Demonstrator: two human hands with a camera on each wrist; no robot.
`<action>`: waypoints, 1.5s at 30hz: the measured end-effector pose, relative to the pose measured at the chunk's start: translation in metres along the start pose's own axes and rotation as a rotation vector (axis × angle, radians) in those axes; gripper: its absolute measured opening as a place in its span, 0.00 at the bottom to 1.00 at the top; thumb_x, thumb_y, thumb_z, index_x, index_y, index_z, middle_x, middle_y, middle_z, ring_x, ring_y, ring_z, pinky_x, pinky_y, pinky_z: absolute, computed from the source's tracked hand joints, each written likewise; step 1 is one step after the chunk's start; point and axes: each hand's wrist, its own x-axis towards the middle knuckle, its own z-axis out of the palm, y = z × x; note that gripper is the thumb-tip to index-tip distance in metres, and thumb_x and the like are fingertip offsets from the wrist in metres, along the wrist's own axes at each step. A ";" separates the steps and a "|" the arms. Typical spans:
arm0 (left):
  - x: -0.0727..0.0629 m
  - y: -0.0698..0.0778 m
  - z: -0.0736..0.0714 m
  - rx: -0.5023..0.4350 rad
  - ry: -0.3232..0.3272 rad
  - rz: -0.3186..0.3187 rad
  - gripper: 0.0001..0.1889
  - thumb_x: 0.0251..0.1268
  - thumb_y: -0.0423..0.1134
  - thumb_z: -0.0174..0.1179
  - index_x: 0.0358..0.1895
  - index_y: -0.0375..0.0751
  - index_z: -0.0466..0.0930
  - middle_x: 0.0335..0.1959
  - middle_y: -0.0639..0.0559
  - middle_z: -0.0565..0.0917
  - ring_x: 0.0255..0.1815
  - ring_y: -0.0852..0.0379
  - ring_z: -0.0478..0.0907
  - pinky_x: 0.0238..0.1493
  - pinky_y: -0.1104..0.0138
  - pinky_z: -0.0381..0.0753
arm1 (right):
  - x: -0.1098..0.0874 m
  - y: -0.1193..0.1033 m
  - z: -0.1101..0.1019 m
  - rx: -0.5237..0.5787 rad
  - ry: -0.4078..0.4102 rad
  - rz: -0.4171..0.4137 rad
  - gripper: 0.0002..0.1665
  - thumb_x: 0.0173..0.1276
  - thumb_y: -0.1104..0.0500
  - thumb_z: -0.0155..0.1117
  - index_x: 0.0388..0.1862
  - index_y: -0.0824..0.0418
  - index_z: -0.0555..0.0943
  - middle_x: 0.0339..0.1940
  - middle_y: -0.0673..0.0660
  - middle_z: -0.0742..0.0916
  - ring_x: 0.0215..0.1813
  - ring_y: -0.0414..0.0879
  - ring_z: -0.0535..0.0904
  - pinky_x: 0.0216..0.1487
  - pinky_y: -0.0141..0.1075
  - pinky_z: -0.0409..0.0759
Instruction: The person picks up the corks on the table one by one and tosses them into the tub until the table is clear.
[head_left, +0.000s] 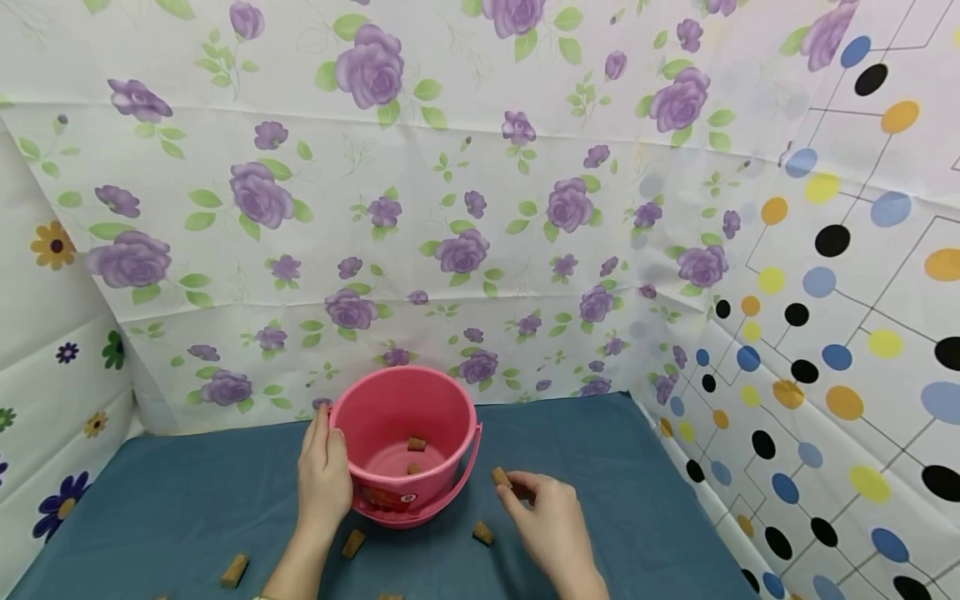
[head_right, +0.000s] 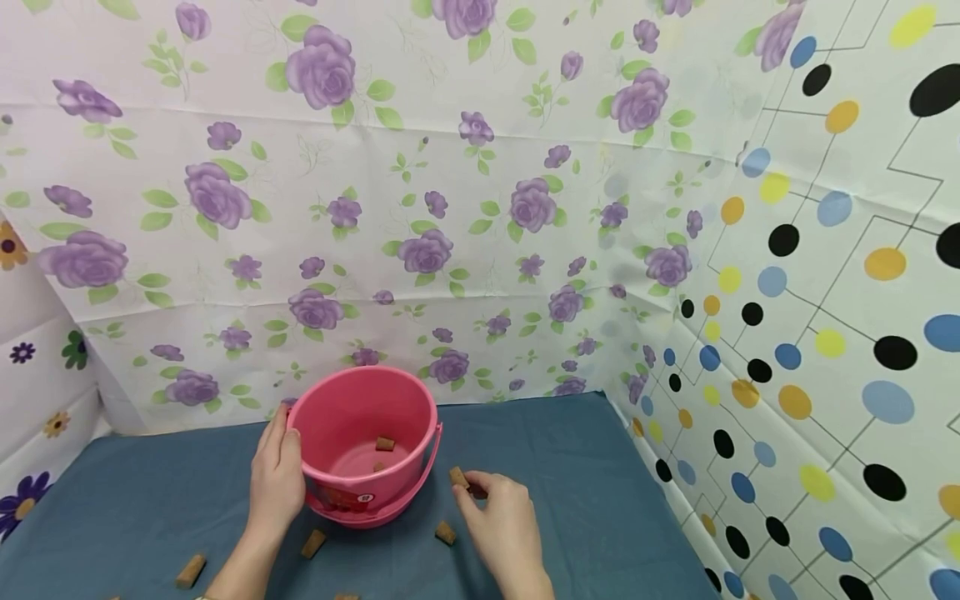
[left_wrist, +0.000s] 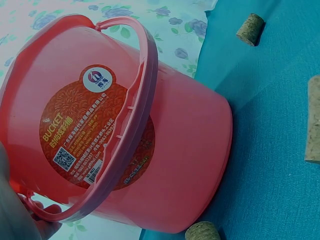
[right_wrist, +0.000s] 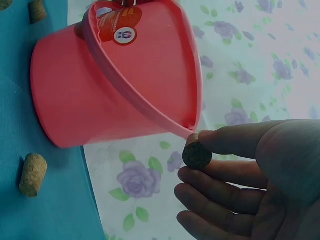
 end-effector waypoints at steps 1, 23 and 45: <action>0.000 0.000 0.000 0.000 -0.001 0.000 0.32 0.90 0.43 0.39 0.88 0.37 0.48 0.88 0.36 0.49 0.86 0.32 0.46 0.79 0.33 0.53 | 0.000 -0.001 0.000 0.001 0.003 -0.002 0.12 0.73 0.47 0.76 0.47 0.52 0.94 0.36 0.43 0.92 0.39 0.38 0.87 0.39 0.40 0.87; -0.002 0.002 0.000 0.000 0.000 0.000 0.31 0.90 0.42 0.38 0.88 0.36 0.47 0.87 0.35 0.49 0.86 0.31 0.47 0.79 0.33 0.53 | 0.004 -0.013 -0.002 0.032 0.018 -0.057 0.14 0.73 0.46 0.76 0.50 0.52 0.94 0.40 0.45 0.92 0.42 0.41 0.88 0.41 0.39 0.88; -0.001 0.001 -0.001 0.009 -0.002 -0.002 0.32 0.90 0.43 0.38 0.88 0.37 0.48 0.87 0.35 0.50 0.86 0.32 0.47 0.79 0.33 0.53 | 0.015 -0.033 -0.007 0.045 0.071 -0.145 0.11 0.73 0.51 0.76 0.50 0.53 0.94 0.41 0.47 0.92 0.44 0.45 0.89 0.44 0.42 0.89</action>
